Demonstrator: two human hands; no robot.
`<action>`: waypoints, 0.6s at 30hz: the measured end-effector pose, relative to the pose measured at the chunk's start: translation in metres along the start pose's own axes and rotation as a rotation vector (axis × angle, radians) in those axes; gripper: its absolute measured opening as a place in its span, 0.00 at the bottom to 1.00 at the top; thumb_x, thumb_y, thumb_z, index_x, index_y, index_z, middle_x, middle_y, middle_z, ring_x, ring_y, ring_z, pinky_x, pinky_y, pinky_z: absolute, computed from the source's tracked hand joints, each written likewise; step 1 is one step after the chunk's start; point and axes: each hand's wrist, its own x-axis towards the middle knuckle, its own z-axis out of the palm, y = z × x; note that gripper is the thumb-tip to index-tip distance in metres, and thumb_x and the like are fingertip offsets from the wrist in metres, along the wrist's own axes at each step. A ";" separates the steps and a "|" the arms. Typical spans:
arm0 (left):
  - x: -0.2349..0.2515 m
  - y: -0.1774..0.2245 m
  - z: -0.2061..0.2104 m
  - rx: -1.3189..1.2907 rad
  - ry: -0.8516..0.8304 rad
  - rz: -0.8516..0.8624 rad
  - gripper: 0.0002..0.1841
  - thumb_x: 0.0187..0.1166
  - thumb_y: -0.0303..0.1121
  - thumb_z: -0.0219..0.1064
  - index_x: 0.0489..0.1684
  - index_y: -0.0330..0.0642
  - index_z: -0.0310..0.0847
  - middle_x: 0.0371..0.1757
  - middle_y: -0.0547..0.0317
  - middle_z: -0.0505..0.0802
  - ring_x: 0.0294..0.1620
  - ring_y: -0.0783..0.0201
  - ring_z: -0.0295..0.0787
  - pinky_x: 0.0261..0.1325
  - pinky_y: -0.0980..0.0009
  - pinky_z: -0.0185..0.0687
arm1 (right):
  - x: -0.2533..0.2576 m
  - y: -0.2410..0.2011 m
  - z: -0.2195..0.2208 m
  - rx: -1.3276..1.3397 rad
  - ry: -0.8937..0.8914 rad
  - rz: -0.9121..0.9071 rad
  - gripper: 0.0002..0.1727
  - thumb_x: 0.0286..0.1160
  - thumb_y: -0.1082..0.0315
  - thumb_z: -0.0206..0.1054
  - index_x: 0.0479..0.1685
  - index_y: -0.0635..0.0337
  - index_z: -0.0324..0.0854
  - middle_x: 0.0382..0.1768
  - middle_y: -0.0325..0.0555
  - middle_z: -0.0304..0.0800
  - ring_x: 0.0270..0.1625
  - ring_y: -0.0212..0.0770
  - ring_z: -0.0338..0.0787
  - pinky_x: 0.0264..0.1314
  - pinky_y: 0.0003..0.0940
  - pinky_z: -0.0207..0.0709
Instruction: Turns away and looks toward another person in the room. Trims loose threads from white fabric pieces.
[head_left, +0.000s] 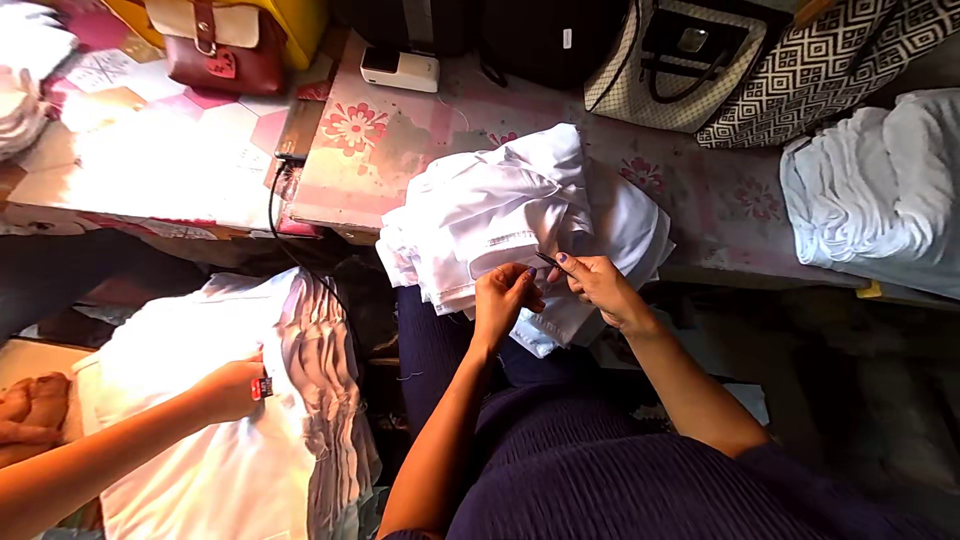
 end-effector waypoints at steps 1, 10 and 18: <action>0.000 0.000 0.000 -0.002 0.000 0.000 0.07 0.85 0.21 0.61 0.40 0.27 0.84 0.22 0.56 0.93 0.20 0.66 0.93 0.30 0.71 0.94 | 0.001 0.000 0.001 -0.008 0.003 -0.001 0.22 0.94 0.60 0.54 0.37 0.63 0.88 0.12 0.26 0.62 0.14 0.21 0.58 0.19 0.18 0.54; -0.021 0.006 -0.030 0.408 -0.115 -0.036 0.11 0.86 0.29 0.62 0.44 0.28 0.87 0.27 0.57 0.93 0.24 0.69 0.92 0.36 0.70 0.93 | -0.007 0.007 -0.006 -0.168 0.079 -0.220 0.19 0.91 0.61 0.56 0.38 0.60 0.90 0.16 0.25 0.69 0.18 0.19 0.64 0.25 0.18 0.61; -0.064 0.040 -0.067 1.170 0.312 0.126 0.10 0.75 0.32 0.74 0.40 0.32 0.92 0.39 0.38 0.95 0.47 0.35 0.92 0.49 0.35 0.80 | 0.027 0.022 0.015 -0.692 0.530 -0.780 0.10 0.68 0.69 0.77 0.45 0.66 0.93 0.32 0.54 0.96 0.30 0.51 0.95 0.33 0.51 0.85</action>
